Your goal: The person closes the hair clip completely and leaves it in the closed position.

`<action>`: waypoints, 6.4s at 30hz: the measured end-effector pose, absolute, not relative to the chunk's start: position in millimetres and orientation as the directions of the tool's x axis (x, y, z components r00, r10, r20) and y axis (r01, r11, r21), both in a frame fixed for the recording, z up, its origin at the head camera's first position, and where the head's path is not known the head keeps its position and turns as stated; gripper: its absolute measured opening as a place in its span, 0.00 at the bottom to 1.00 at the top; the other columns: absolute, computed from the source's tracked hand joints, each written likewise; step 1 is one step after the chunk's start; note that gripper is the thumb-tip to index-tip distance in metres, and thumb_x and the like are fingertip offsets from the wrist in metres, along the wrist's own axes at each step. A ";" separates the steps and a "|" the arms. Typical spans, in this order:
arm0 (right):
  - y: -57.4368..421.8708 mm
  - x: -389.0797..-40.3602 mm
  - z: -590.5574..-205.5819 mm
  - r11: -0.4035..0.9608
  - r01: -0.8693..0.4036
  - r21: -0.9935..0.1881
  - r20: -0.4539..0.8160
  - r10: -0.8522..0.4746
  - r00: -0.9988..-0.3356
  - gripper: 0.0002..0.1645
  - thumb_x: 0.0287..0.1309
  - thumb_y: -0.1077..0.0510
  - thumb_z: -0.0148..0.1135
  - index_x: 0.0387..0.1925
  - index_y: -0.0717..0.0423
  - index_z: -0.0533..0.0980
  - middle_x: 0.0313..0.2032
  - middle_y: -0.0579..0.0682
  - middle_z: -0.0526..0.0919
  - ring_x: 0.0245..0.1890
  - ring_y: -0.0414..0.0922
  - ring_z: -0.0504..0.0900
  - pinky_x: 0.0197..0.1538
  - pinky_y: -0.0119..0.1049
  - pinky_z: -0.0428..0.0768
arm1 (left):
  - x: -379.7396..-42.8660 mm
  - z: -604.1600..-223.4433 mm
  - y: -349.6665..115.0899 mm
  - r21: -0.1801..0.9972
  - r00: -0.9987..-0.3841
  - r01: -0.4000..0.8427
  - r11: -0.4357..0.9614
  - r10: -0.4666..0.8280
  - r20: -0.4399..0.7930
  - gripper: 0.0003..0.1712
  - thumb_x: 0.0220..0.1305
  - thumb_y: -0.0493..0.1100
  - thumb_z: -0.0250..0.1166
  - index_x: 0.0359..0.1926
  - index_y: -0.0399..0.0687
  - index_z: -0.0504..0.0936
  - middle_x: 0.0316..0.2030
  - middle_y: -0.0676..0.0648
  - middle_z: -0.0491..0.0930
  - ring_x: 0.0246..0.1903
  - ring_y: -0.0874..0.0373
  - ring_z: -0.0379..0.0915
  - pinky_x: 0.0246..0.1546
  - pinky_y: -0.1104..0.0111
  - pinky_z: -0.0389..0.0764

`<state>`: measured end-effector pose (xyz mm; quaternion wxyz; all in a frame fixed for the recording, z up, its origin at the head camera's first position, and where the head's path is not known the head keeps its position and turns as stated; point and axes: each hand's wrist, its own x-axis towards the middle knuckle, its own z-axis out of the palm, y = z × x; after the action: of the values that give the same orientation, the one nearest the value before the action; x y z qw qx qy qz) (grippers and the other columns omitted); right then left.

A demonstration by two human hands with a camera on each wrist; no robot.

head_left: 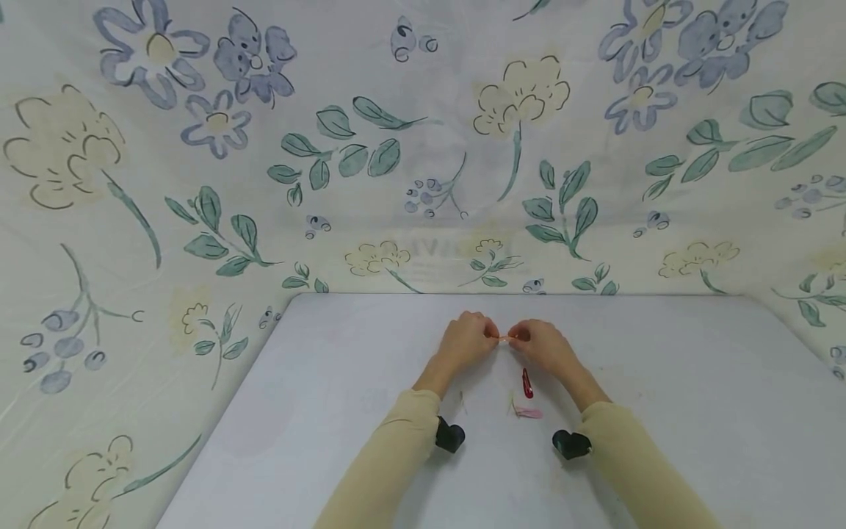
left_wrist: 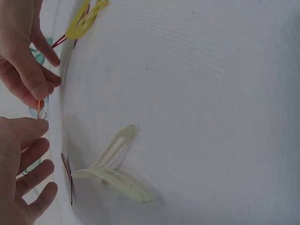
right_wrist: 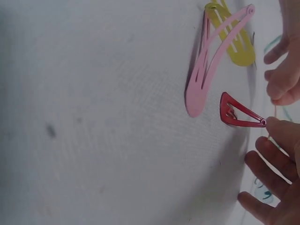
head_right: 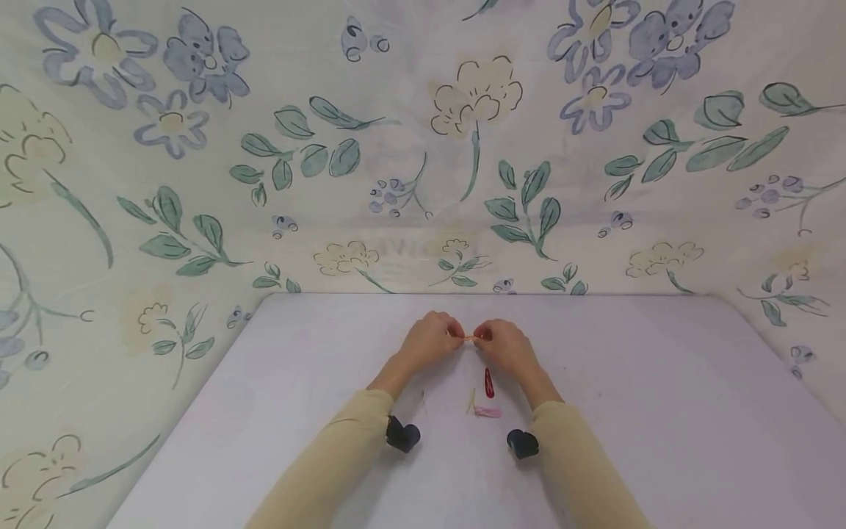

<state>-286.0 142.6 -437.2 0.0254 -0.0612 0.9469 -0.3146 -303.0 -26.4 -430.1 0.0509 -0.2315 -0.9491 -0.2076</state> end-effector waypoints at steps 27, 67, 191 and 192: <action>140.0 -282.7 -438.4 0.815 -0.087 -0.573 -0.037 -0.132 -0.991 0.12 0.63 0.59 0.63 0.46 0.58 0.82 0.45 0.55 0.84 0.48 0.52 0.80 0.56 0.49 0.78 | -295.3 -433.1 -25.4 0.317 -0.907 0.422 0.849 0.396 0.146 0.07 0.63 0.45 0.66 0.39 0.50 0.87 0.38 0.51 0.81 0.44 0.55 0.74 0.48 0.58 0.76; 142.4 -252.4 -435.7 0.684 -0.256 -0.683 0.158 -0.204 -0.966 0.12 0.63 0.61 0.63 0.47 0.59 0.81 0.44 0.55 0.84 0.46 0.51 0.80 0.50 0.47 0.81 | -255.1 -432.9 -64.9 0.570 -0.904 0.427 0.702 0.330 0.270 0.10 0.61 0.43 0.67 0.43 0.46 0.85 0.41 0.49 0.82 0.47 0.52 0.76 0.48 0.60 0.77; 95.6 -221.2 -434.4 0.514 -0.382 -0.768 0.210 -0.362 -0.908 0.03 0.60 0.62 0.66 0.36 0.55 0.83 0.35 0.44 0.84 0.42 0.44 0.82 0.52 0.47 0.81 | -200.5 -433.1 -96.1 0.624 -0.890 0.422 0.658 0.171 0.421 0.04 0.56 0.38 0.68 0.34 0.49 0.85 0.31 0.53 0.81 0.36 0.58 0.74 0.40 0.65 0.75; 95.4 -220.6 -433.0 0.509 -0.368 -0.778 0.211 -0.341 -0.916 0.03 0.60 0.62 0.67 0.37 0.55 0.83 0.35 0.44 0.84 0.42 0.44 0.82 0.52 0.47 0.81 | -201.3 -432.6 -95.5 0.625 -0.886 0.432 0.650 0.177 0.429 0.04 0.57 0.38 0.68 0.35 0.49 0.85 0.31 0.52 0.81 0.36 0.58 0.74 0.41 0.65 0.75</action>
<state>-220.6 95.4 -433.0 -0.0153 -0.2041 0.8684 -0.4516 -201.3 -95.5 -432.6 0.1671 -0.1704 -0.8929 -0.3819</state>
